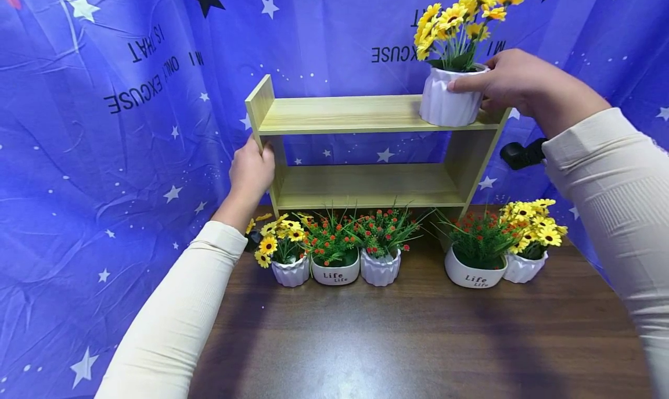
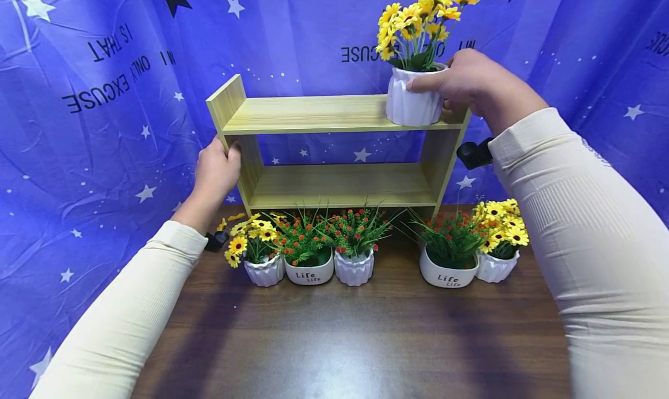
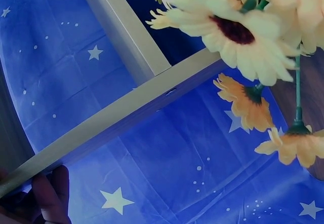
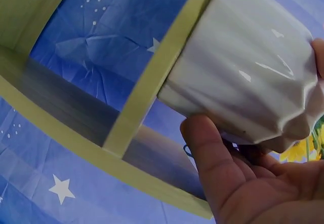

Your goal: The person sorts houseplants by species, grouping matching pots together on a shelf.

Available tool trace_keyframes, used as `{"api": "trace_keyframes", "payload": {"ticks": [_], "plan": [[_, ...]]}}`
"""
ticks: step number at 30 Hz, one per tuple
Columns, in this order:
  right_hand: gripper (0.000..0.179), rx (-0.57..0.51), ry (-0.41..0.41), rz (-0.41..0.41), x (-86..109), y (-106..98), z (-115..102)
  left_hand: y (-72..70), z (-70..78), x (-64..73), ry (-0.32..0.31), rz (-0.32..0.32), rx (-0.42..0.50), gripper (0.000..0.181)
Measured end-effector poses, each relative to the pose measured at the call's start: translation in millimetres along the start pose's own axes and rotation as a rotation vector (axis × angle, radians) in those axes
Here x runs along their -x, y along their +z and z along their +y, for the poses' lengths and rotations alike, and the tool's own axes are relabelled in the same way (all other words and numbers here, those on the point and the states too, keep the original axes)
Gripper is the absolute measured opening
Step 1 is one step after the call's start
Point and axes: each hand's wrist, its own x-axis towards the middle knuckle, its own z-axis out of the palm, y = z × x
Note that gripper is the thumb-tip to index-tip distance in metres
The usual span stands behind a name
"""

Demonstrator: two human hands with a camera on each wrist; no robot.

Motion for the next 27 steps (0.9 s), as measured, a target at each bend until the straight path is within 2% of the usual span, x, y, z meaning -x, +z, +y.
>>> {"api": "trace_keyframes", "payload": {"ticks": [6,11,18,27], "plan": [[0.104,-0.035,0.02,-0.044,-9.0,-2.7,-3.1,0.1,0.1,-0.8,-0.002,0.0,0.003,0.035],[0.097,-0.035,0.036,-0.019,-16.0,-2.3,-5.4,0.0,-0.5,-0.7,-0.008,-0.004,0.005,0.035],[0.107,-0.068,0.053,-0.002,-16.8,-0.4,-7.2,-0.1,-0.2,0.0,0.0,-0.001,0.003,0.035],[0.108,-0.066,0.026,0.043,-13.5,5.6,-4.0,-0.4,-0.1,0.7,-0.005,-0.009,-0.001,0.036]]}}
